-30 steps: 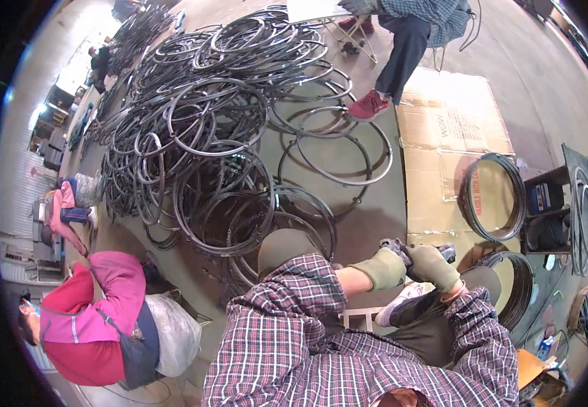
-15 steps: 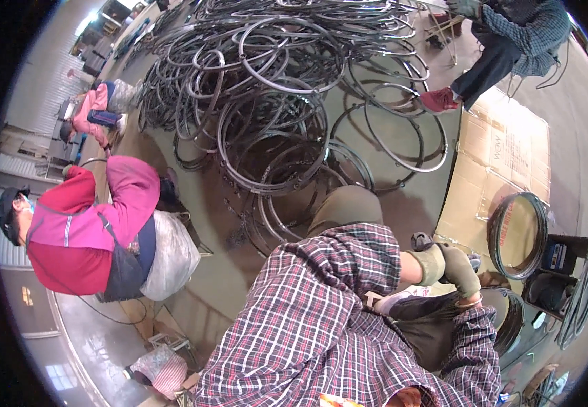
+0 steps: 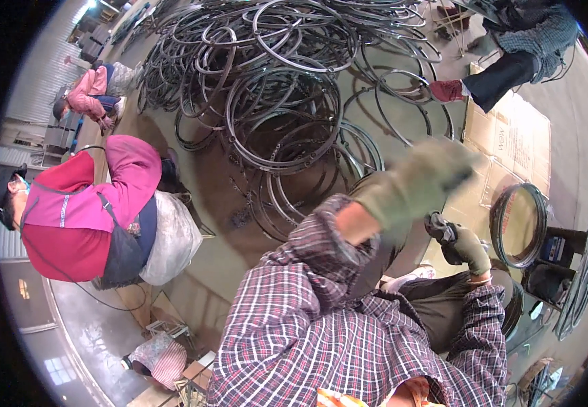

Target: Wiping and cleaning circular metal rings with a cloth in a fabrication environment.

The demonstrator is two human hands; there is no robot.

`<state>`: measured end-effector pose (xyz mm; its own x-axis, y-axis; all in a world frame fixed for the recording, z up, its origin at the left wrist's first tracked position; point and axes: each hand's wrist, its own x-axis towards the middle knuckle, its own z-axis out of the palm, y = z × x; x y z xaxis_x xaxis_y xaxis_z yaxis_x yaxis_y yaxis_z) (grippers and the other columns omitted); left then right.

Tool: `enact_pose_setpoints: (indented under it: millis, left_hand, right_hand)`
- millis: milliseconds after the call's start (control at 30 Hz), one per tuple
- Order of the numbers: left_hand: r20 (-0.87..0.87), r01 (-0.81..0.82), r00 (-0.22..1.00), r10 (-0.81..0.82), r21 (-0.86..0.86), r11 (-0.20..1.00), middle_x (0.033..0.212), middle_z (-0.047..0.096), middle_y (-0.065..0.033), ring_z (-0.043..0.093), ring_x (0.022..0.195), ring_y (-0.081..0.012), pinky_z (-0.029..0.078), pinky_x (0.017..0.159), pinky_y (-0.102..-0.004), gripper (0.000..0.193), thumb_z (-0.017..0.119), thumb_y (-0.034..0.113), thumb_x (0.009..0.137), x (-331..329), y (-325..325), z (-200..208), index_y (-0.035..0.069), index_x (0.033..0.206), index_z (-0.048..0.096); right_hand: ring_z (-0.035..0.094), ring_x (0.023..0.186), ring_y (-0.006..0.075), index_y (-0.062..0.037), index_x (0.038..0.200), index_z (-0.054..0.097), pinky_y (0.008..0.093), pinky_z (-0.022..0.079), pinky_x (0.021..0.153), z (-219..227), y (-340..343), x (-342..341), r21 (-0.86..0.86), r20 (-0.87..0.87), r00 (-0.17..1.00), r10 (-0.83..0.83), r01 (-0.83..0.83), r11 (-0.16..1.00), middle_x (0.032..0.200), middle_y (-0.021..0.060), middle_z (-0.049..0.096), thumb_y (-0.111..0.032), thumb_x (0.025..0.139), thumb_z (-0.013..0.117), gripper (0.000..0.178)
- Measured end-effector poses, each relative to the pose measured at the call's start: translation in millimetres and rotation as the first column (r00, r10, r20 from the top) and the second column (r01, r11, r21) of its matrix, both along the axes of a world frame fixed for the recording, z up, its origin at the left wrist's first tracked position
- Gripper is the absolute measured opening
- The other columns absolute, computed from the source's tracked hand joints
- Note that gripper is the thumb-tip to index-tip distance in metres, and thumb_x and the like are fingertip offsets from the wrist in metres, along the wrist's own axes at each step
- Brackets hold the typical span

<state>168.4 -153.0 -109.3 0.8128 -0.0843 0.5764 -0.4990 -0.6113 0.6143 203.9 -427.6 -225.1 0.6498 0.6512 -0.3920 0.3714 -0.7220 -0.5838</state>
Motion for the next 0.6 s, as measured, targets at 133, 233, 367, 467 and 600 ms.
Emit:
enact_pose_setpoints:
  millis: [133,233,367,467,600]
  left_hand:
    - [-0.164,-0.535,0.837,0.521,-0.052,0.843,0.108,0.065,-0.0158,0.062,0.102,-0.0342,0.049,0.09,-0.0423,0.032,0.063,0.006,0.085,-21.1,100.3,-95.6,0.005,0.117,0.063]
    - [-0.293,-0.682,0.501,0.814,0.445,0.58,0.118,0.062,-0.0139,0.058,0.111,-0.0342,0.045,0.096,-0.0446,0.039,0.066,0.025,0.088,-78.7,167.0,-191.8,0.007,0.122,0.059]
    - [-0.354,-0.301,0.3,0.886,0.846,0.44,0.14,0.049,-0.0105,0.043,0.133,-0.0306,0.033,0.111,-0.0531,0.068,0.07,0.034,0.085,-131.1,200.8,-242.5,0.01,0.142,0.044]
    - [-0.3,-0.173,0.399,0.867,0.904,0.392,0.131,0.054,-0.0072,0.046,0.128,-0.0287,0.036,0.106,-0.0519,0.062,0.073,0.037,0.082,-132.1,208.0,-238.2,0.011,0.134,0.049]
    - [-0.359,-0.17,0.455,0.815,0.863,0.475,0.107,0.065,-0.0063,0.058,0.108,-0.0276,0.047,0.09,-0.0457,0.036,0.074,0.036,0.081,-102.6,222.5,-213.3,0.013,0.105,0.063]
  right_hand:
    - [0.064,0.091,0.0424,-0.0076,0.109,0.064,0.044,0.05,0.078,-2.5,-8.3,-4.6,-0.042,0.008,1.0,-0.024,0.024,0.999,0.096,0.0221,0.068,-0.018,0.082,0.062,0.029]
    - [0.064,0.092,0.0428,-0.0081,0.11,0.064,0.0455,0.05,0.078,-17.8,-7.8,-1.5,-0.051,0.048,0.999,0.021,-0.019,0.999,0.096,0.0226,0.068,-0.018,0.081,0.063,0.03]
    - [0.065,0.091,0.0424,-0.0074,0.105,0.064,0.0472,0.05,0.078,-40.7,-23.3,3.8,-0.065,0.043,0.998,0.046,-0.043,0.997,0.093,0.0219,0.069,-0.02,0.082,0.063,0.027]
    - [0.065,0.091,0.0423,-0.0069,0.103,0.064,0.0472,0.05,0.078,-40.8,-21.3,4.0,-0.122,0.028,0.998,0.047,-0.044,0.992,0.093,0.0221,0.068,-0.02,0.082,0.063,0.025]
    - [0.064,0.089,0.0426,-0.006,0.101,0.064,0.047,0.05,0.077,-41.8,-19.9,2.6,-0.055,0.063,0.997,0.053,-0.049,0.997,0.092,0.0225,0.068,-0.019,0.082,0.062,0.023]
